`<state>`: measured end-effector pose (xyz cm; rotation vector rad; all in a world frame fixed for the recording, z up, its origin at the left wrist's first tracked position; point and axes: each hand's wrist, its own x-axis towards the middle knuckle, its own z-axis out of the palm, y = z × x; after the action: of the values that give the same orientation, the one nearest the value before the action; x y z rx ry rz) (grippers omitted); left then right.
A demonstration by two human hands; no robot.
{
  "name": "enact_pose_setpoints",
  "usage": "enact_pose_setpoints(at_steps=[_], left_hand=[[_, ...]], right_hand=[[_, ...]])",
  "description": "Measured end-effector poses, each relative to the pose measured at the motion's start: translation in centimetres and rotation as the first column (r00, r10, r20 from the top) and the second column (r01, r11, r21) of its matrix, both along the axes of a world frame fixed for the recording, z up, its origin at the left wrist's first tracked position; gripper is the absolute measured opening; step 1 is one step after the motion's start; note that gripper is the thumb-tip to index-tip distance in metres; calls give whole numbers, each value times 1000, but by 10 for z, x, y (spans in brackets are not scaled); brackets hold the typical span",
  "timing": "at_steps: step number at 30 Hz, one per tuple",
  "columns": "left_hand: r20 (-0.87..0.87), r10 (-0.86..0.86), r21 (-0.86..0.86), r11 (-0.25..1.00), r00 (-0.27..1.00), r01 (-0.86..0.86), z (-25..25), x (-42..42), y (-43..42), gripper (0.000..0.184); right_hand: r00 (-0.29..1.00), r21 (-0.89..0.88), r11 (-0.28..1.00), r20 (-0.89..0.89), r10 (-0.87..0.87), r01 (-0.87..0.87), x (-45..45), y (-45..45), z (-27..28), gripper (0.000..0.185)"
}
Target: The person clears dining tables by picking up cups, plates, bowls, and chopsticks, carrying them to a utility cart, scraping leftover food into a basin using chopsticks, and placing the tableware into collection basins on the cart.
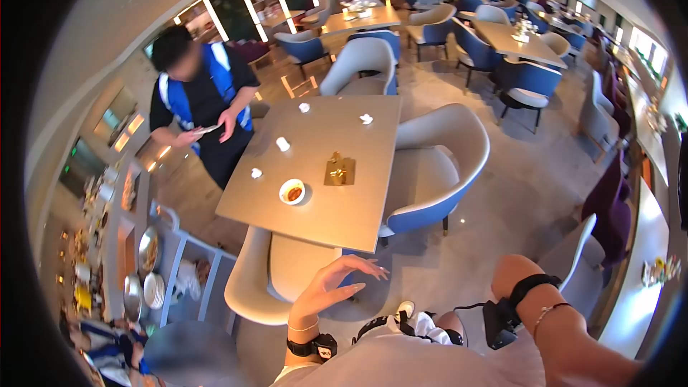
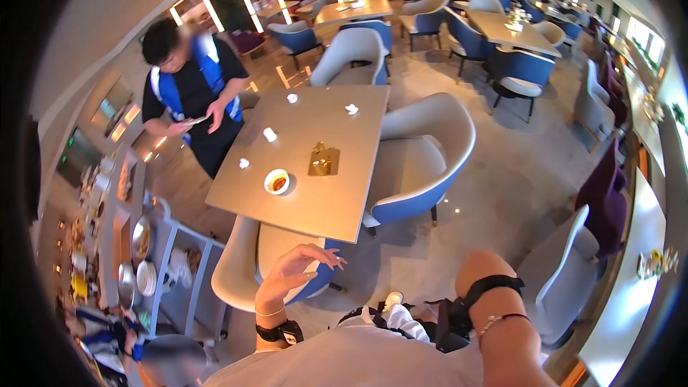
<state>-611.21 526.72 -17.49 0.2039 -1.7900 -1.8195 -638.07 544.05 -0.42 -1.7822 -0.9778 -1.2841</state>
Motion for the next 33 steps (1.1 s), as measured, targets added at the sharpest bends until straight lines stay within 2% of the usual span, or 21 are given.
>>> enact_pose_setpoints(at_steps=[5,10,18,24,25,28,31,33], left_hand=[[-15,292,52,955,956,-291,-19,-19,57,32],[72,624,193,756,778,-625,-38,-62,138,37],[89,764,273,598,639,-754,-33,-99,218,37],[103,851,351,453,514,-820,-48,-93,263,34],[106,846,356,458,522,-815,-48,-87,268,32],[111,849,346,453,516,-821,-53,-50,277,29],[193,882,283,370,430,-885,-53,-2,290,26],[244,907,211,297,345,-931,-55,33,296,24]], right_hand=[[979,1,979,35,203,-203,-53,-4,-8,54],[916,-5,920,93,391,-392,-119,2,-6,54],[717,-100,726,115,688,-680,-173,-1,0,53],[548,-77,553,80,833,-829,-150,-8,8,53],[512,-54,516,77,855,-855,-139,-11,7,53],[646,96,643,5,763,-760,-97,-21,-15,51],[751,294,743,-112,651,-601,-39,-34,-57,54],[774,396,790,-248,582,-467,3,-42,-90,57]])
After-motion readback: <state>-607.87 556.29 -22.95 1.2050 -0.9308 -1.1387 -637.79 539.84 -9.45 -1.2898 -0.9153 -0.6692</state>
